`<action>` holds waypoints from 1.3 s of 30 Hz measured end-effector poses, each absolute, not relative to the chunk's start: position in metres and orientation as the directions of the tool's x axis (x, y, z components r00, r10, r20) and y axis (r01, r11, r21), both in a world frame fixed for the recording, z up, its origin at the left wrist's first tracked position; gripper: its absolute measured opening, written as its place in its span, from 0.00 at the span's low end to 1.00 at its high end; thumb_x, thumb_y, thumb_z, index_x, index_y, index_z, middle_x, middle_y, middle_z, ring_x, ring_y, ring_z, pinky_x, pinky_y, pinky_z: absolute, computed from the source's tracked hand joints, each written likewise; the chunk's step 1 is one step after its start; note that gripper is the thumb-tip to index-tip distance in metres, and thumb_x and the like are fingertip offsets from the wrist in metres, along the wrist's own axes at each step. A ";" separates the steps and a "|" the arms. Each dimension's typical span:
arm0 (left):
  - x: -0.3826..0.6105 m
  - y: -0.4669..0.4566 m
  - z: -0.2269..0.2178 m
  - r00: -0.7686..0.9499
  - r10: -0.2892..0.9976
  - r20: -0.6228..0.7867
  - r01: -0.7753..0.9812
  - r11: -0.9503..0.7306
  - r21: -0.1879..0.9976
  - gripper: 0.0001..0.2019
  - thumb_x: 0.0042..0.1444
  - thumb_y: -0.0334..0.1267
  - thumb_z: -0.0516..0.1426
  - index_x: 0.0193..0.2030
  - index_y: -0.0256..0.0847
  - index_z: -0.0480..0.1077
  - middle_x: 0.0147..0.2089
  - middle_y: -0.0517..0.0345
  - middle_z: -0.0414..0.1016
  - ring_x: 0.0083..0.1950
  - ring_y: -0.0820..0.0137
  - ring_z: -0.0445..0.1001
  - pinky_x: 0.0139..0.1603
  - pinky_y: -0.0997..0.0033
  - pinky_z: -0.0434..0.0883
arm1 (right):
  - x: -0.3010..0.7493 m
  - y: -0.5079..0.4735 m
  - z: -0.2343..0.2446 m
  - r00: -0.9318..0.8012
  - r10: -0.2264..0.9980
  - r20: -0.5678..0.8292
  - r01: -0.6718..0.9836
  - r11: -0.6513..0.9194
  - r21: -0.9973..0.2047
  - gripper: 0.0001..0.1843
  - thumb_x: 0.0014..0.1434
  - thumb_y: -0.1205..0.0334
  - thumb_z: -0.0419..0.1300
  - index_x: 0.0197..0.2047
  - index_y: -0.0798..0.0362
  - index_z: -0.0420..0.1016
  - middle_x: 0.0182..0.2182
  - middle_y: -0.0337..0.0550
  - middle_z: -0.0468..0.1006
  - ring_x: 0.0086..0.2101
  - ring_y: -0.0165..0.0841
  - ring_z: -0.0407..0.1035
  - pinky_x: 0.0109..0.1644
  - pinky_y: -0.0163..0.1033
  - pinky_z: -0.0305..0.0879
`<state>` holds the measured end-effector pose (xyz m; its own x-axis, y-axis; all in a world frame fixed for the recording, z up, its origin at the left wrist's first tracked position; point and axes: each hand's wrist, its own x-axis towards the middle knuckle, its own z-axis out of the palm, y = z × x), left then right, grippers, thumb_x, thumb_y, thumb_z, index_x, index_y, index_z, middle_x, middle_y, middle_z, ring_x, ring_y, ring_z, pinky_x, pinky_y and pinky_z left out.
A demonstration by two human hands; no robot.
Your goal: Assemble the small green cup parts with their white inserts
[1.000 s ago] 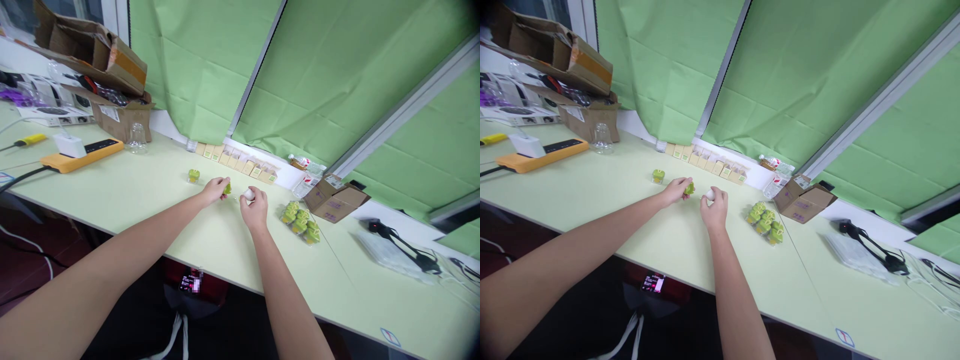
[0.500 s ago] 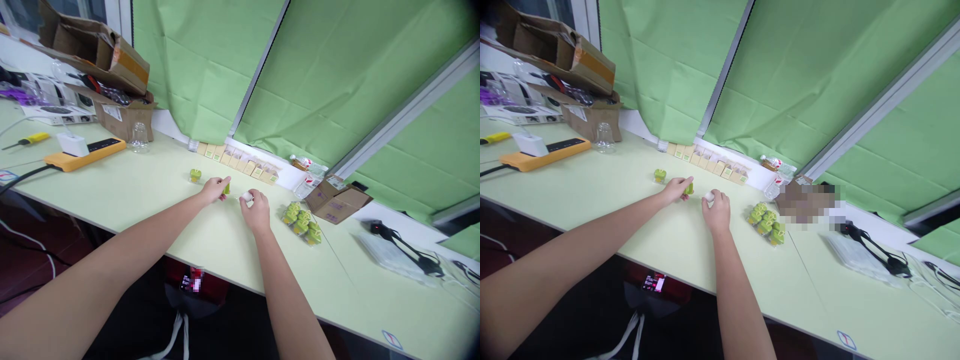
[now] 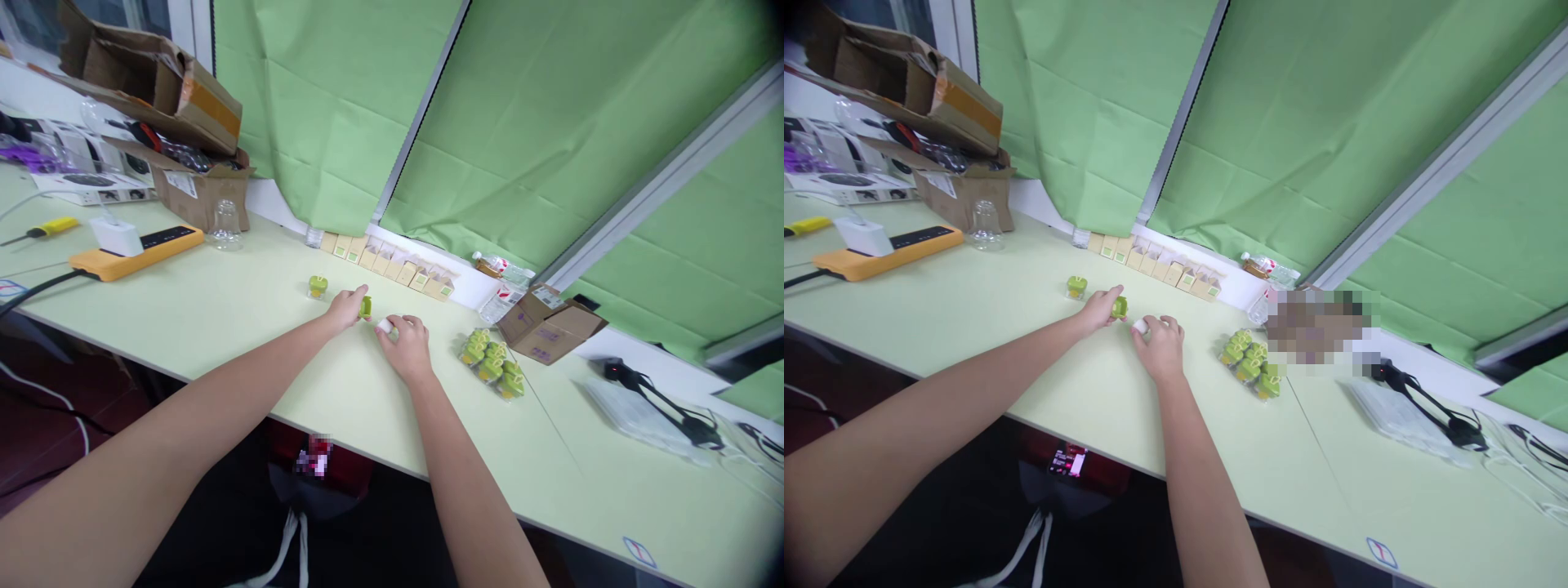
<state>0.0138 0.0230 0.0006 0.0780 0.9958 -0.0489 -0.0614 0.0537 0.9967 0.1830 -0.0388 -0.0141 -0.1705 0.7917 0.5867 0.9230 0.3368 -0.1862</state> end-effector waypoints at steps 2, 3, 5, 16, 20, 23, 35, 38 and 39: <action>0.014 0.022 -0.001 0.069 0.997 -0.034 -0.048 0.037 0.998 0.20 0.58 0.56 0.53 0.31 0.39 0.68 0.20 0.53 0.73 0.19 0.70 0.67 0.20 0.72 0.56 | 0.183 -0.038 -0.015 -0.180 0.792 0.583 0.924 0.340 -0.177 0.13 0.60 0.52 0.61 0.46 0.48 0.76 0.40 0.48 0.80 0.53 0.47 0.64 0.56 0.54 0.56; 0.014 0.023 -0.002 0.062 0.998 -0.021 -0.046 0.024 0.999 0.19 0.58 0.55 0.54 0.32 0.40 0.68 0.20 0.55 0.73 0.20 0.70 0.68 0.20 0.72 0.56 | 0.184 -0.037 -0.016 -0.182 0.792 0.583 0.924 0.341 -0.174 0.13 0.60 0.52 0.61 0.46 0.48 0.76 0.40 0.48 0.80 0.53 0.47 0.63 0.56 0.54 0.56; 0.015 0.024 -0.005 0.045 0.999 0.003 -0.049 -0.001 0.999 0.18 0.56 0.56 0.56 0.33 0.41 0.66 0.21 0.58 0.72 0.20 0.70 0.70 0.20 0.73 0.57 | 0.184 -0.037 -0.017 -0.182 0.793 0.581 0.927 0.336 -0.169 0.13 0.60 0.53 0.61 0.46 0.48 0.75 0.41 0.48 0.80 0.53 0.48 0.63 0.56 0.54 0.55; 0.015 0.027 -0.010 0.070 0.997 0.017 -0.092 -0.010 0.996 0.21 0.56 0.59 0.56 0.33 0.40 0.69 0.22 0.56 0.72 0.21 0.70 0.70 0.18 0.74 0.56 | 0.177 -0.039 -0.019 -0.225 0.768 0.599 0.936 0.341 -0.086 0.19 0.60 0.57 0.60 0.54 0.52 0.72 0.49 0.52 0.77 0.54 0.49 0.61 0.57 0.54 0.56; 0.016 0.022 -0.007 0.094 0.995 0.041 -0.104 -0.032 0.994 0.21 0.56 0.59 0.56 0.31 0.40 0.68 0.20 0.58 0.68 0.18 0.72 0.66 0.17 0.74 0.55 | 0.174 -0.045 -0.009 -0.191 0.698 0.690 0.901 0.403 -0.159 0.18 0.63 0.57 0.56 0.55 0.54 0.71 0.48 0.52 0.77 0.52 0.45 0.63 0.57 0.52 0.58; 0.019 0.018 -0.005 0.125 0.991 0.046 -0.149 -0.028 0.989 0.19 0.57 0.56 0.57 0.30 0.40 0.67 0.21 0.60 0.66 0.18 0.74 0.64 0.17 0.74 0.56 | 0.168 -0.049 -0.004 -0.215 0.663 0.717 0.827 0.514 -0.228 0.14 0.65 0.58 0.54 0.50 0.53 0.73 0.45 0.49 0.78 0.48 0.41 0.66 0.56 0.48 0.62; 0.027 0.011 -0.003 0.337 0.930 0.144 -0.371 -0.010 0.928 0.12 0.57 0.43 0.58 0.28 0.38 0.65 0.21 0.62 0.65 0.21 0.75 0.66 0.22 0.73 0.68 | 0.160 -0.048 -0.001 -0.079 0.726 0.683 0.675 0.543 -0.499 0.13 0.63 0.61 0.52 0.43 0.51 0.77 0.40 0.46 0.79 0.42 0.35 0.72 0.49 0.43 0.71; 0.025 0.012 0.000 0.358 0.926 0.121 -0.404 0.036 0.914 0.05 0.51 0.33 0.61 0.31 0.36 0.69 0.24 0.59 0.71 0.25 0.74 0.70 0.32 0.68 0.75 | 0.166 -0.043 -0.003 0.031 0.762 0.647 0.599 0.504 -0.623 0.13 0.62 0.59 0.54 0.43 0.51 0.78 0.41 0.44 0.80 0.41 0.35 0.74 0.48 0.42 0.74; 0.024 0.012 0.000 0.350 0.929 0.117 -0.403 0.037 0.915 0.04 0.50 0.31 0.62 0.31 0.35 0.71 0.27 0.58 0.73 0.27 0.74 0.72 0.36 0.67 0.76 | 0.167 -0.041 -0.003 0.069 0.771 0.633 0.562 0.494 -0.663 0.13 0.61 0.58 0.55 0.43 0.51 0.79 0.42 0.44 0.81 0.41 0.35 0.75 0.48 0.43 0.74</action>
